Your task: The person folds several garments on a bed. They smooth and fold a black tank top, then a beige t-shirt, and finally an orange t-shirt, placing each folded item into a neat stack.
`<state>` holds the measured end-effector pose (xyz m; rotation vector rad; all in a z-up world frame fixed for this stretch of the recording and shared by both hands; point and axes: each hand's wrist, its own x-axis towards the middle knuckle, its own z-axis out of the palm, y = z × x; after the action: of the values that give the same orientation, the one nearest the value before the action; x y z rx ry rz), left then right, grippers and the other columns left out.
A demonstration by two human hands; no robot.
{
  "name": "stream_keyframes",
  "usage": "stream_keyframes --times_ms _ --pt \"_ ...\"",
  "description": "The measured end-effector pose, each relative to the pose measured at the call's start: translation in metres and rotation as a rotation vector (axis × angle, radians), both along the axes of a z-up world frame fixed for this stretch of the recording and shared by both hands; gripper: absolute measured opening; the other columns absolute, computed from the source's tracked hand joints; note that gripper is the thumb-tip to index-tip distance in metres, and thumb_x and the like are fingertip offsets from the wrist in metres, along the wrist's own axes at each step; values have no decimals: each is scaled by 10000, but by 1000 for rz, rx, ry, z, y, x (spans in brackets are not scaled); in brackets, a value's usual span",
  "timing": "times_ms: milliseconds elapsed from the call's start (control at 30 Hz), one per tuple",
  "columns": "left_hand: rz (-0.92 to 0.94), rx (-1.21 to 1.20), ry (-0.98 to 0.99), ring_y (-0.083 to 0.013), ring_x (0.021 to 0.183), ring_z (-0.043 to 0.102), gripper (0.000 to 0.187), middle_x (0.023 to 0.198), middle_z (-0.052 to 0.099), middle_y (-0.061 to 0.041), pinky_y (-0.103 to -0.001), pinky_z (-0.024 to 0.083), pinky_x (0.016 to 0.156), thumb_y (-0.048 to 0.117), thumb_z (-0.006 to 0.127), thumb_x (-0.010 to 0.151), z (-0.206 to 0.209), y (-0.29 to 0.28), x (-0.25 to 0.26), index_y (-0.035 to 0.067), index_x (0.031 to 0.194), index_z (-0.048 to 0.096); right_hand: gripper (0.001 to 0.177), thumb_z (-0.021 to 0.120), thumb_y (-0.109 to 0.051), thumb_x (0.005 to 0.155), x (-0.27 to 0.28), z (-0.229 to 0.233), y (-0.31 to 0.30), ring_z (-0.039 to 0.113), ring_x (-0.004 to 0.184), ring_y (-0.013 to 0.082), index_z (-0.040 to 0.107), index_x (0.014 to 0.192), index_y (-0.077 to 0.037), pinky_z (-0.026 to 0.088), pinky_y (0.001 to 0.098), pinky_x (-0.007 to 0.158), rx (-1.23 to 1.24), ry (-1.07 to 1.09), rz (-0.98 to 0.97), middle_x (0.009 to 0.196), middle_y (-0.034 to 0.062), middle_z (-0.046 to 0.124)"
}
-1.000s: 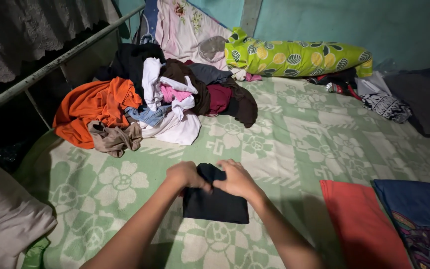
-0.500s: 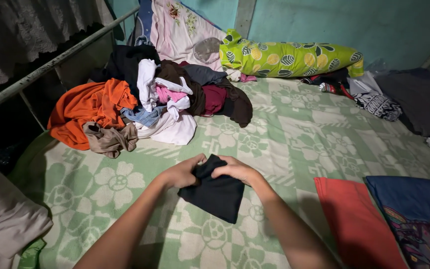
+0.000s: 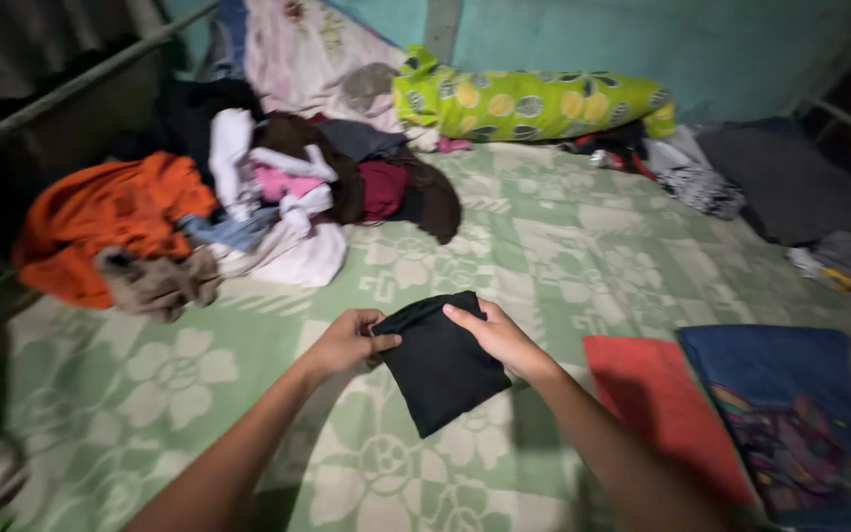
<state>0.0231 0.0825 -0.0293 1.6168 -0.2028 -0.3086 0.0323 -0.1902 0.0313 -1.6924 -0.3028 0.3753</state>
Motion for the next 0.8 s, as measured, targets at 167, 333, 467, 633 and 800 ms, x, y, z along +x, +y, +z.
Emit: stream_keyframes --times_ms 167,333,467,633,800 --pt "156 -120 -98 -107 661 544 261 772 535 -15 -297 503 616 227 795 881 -15 -82 48 42 1035 692 392 655 -364 956 20 8 -69 715 861 162 729 1101 -7 584 317 799 59 33 -171 983 77 764" --pt "263 -277 148 -143 806 675 354 956 697 -45 -335 568 724 283 736 885 1 -205 103 77 1140 603 379 668 -325 938 58 36 -152 732 925 182 696 1158 -18 586 336 834 110 107 -313 1068 94 761" --pt "99 -412 187 -182 825 706 365 943 739 -74 -340 585 772 272 715 887 -2 -288 150 -4 1119 658 394 666 -321 940 105 32 -229 726 951 194 689 1186 -15 586 345 842 133 160 -358 1100 111 755" --pt "26 -294 167 -173 734 648 265 843 675 -63 -340 545 652 269 705 936 -27 -368 236 33 1024 621 389 683 -253 906 177 -5 -337 732 953 221 686 1200 3 587 366 850 97 324 -427 1112 122 759" --pt "-37 146 -36 -239 566 703 210 734 671 -129 -387 595 433 166 734 862 -59 -415 279 18 859 585 330 689 -169 889 226 -75 -405 723 927 281 669 1156 25 574 442 827 -36 421 -499 1067 161 737"
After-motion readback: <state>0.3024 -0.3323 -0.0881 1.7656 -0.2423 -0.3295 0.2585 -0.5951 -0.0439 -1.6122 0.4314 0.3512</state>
